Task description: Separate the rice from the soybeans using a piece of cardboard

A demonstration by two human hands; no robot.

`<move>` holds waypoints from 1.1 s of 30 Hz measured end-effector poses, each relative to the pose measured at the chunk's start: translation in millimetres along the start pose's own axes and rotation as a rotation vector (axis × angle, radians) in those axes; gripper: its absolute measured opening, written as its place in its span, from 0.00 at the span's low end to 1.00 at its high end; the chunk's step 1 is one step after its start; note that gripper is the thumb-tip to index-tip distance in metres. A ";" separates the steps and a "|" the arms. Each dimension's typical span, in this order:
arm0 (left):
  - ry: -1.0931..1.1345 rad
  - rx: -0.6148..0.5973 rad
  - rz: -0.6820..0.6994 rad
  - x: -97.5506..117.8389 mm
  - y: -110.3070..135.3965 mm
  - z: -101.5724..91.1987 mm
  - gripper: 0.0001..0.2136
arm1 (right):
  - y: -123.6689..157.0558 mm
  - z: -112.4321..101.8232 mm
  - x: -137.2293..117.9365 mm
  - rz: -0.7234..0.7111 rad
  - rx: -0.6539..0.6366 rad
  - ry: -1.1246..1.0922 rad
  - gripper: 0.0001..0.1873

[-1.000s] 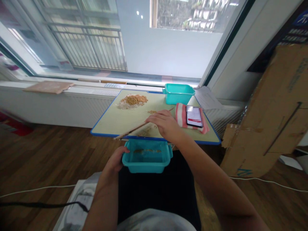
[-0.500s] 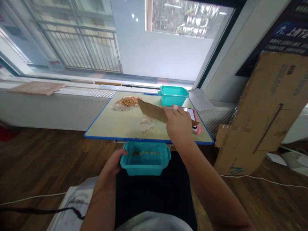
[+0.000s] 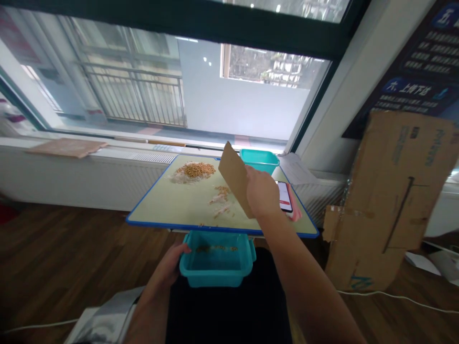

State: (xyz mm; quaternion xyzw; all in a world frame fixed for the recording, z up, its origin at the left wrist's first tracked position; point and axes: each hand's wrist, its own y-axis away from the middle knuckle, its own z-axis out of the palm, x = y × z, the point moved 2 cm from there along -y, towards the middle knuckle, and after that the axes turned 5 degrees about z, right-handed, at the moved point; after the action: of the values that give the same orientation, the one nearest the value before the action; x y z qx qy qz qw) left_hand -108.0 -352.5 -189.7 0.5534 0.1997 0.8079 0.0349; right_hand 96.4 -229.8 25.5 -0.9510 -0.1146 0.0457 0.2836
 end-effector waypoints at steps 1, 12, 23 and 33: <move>0.002 0.001 0.002 -0.6 0.0 0.2 0.05 | -2.8 0.0 -1.3 -0.007 -0.009 0.031 0.20; -0.008 0.018 0.000 1.5 1.9 6.0 0.07 | -29.8 22.5 -13.2 0.059 -0.307 0.147 0.17; -0.004 0.074 -0.015 -1.3 2.6 3.7 0.07 | -8.7 20.7 43.6 0.033 -0.384 -0.207 0.38; 0.009 0.092 0.012 -1.7 1.6 3.2 0.06 | 65.6 80.2 47.6 0.571 0.096 -0.826 0.28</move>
State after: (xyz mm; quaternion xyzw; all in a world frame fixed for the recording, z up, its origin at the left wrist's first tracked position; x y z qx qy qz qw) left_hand -104.2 -353.5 -189.6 0.5520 0.2333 0.8005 0.0039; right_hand 143.0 -229.1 -78.6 -0.8328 0.0497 0.4991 0.2343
